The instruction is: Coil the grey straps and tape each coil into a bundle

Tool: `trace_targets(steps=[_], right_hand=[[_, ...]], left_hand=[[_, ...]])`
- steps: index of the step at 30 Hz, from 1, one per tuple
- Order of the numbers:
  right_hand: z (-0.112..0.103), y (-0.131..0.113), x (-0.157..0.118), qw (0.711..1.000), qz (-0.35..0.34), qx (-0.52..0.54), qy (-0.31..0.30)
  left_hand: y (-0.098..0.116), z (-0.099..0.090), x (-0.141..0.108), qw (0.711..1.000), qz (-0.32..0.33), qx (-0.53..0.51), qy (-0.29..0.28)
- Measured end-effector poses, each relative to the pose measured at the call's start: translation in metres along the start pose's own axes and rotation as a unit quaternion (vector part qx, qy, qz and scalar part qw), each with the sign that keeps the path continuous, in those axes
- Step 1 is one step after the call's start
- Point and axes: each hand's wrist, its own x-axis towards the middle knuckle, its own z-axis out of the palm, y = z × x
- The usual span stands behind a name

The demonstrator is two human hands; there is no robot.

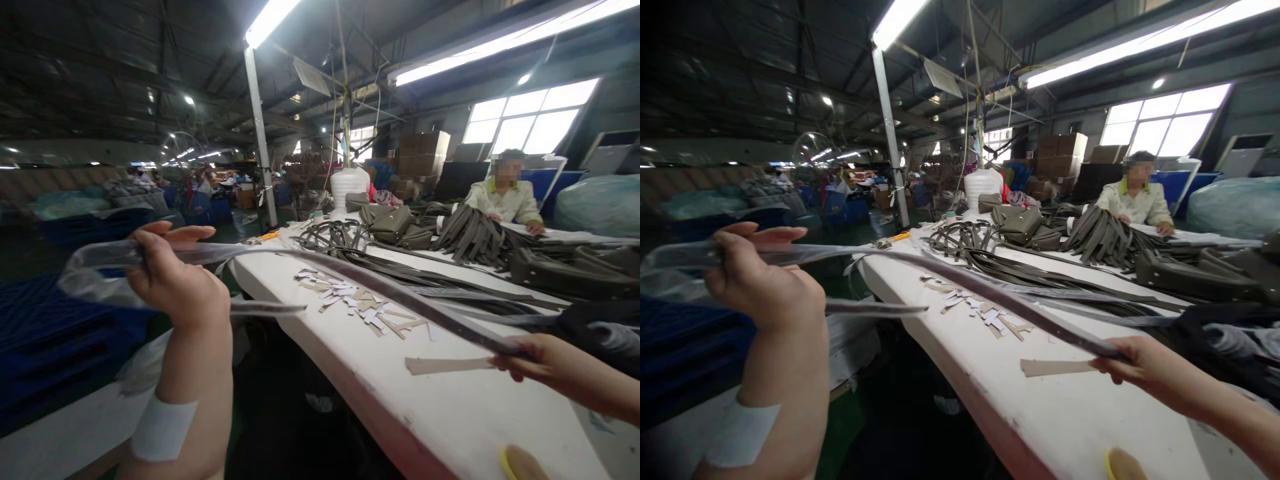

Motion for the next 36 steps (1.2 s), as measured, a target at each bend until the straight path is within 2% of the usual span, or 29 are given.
trace_targets(steps=[1, 2, 3, 4, 5, 6, 8, 11, 13, 16, 17, 19, 20, 22, 24, 26, 32, 36], right_hand=[[0.000, -0.024, -0.003, 0.999, 0.014, 0.028, -0.042], [0.004, -0.051, -0.007, 0.995, 0.026, 0.066, -0.075], [0.011, -0.079, -0.010, 0.984, 0.033, 0.105, -0.139], [0.020, -0.106, -0.014, 0.969, 0.031, 0.143, -0.201], [0.033, -0.130, -0.015, 0.950, 0.022, 0.189, -0.249], [0.048, -0.151, -0.015, 0.933, 0.012, 0.234, -0.274], [0.087, -0.178, -0.010, 0.888, 0.011, 0.366, -0.279], [0.159, -0.190, 0.002, 0.768, 0.064, 0.587, -0.248], [0.206, -0.186, 0.007, 0.699, 0.101, 0.676, -0.210], [0.258, -0.175, 0.008, 0.627, 0.170, 0.747, -0.145], [0.270, -0.171, 0.006, 0.607, 0.196, 0.760, -0.128], [0.287, -0.161, 0.002, 0.577, 0.242, 0.774, -0.096], [0.292, -0.156, 0.000, 0.567, 0.257, 0.779, -0.080], [0.300, -0.146, -0.006, 0.548, 0.275, 0.788, -0.051], [0.303, -0.135, -0.011, 0.535, 0.284, 0.795, -0.027], [0.304, -0.126, -0.017, 0.524, 0.291, 0.800, -0.004], [0.306, -0.106, -0.033, 0.495, 0.328, 0.803, 0.044], [0.309, -0.096, -0.039, 0.485, 0.337, 0.804, 0.064]], left_hand=[[-0.005, -0.009, 0.013, 0.999, -0.001, 0.033, 0.008], [-0.013, -0.017, 0.022, 0.997, -0.034, 0.073, -0.002], [-0.025, -0.026, 0.026, 0.989, -0.088, 0.118, -0.026], [-0.039, -0.036, 0.025, 0.966, -0.172, 0.171, -0.087], [-0.054, -0.046, 0.019, 0.941, -0.231, 0.213, -0.125], [-0.069, -0.058, 0.009, 0.913, -0.280, 0.245, -0.168], [-0.092, -0.086, -0.020, 0.846, -0.362, 0.292, -0.261], [-0.101, -0.133, -0.076, 0.729, -0.457, 0.335, -0.385], [-0.088, -0.165, -0.113, 0.657, -0.503, 0.351, -0.438], [-0.045, -0.206, -0.162, 0.574, -0.564, 0.335, -0.490], [-0.027, -0.218, -0.176, 0.544, -0.594, 0.305, -0.509], [0.010, -0.239, -0.198, 0.439, -0.701, 0.163, -0.538], [0.026, -0.247, -0.207, 0.403, -0.734, 0.121, -0.533], [0.054, -0.260, -0.218, 0.354, -0.774, 0.074, -0.519], [0.071, -0.267, -0.224, 0.327, -0.794, 0.061, -0.508], [0.079, -0.271, -0.229, 0.308, -0.804, 0.055, -0.506], [0.084, -0.274, -0.239, 0.330, -0.787, 0.047, -0.518], [0.089, -0.275, -0.240, 0.305, -0.783, 0.041, -0.540]])
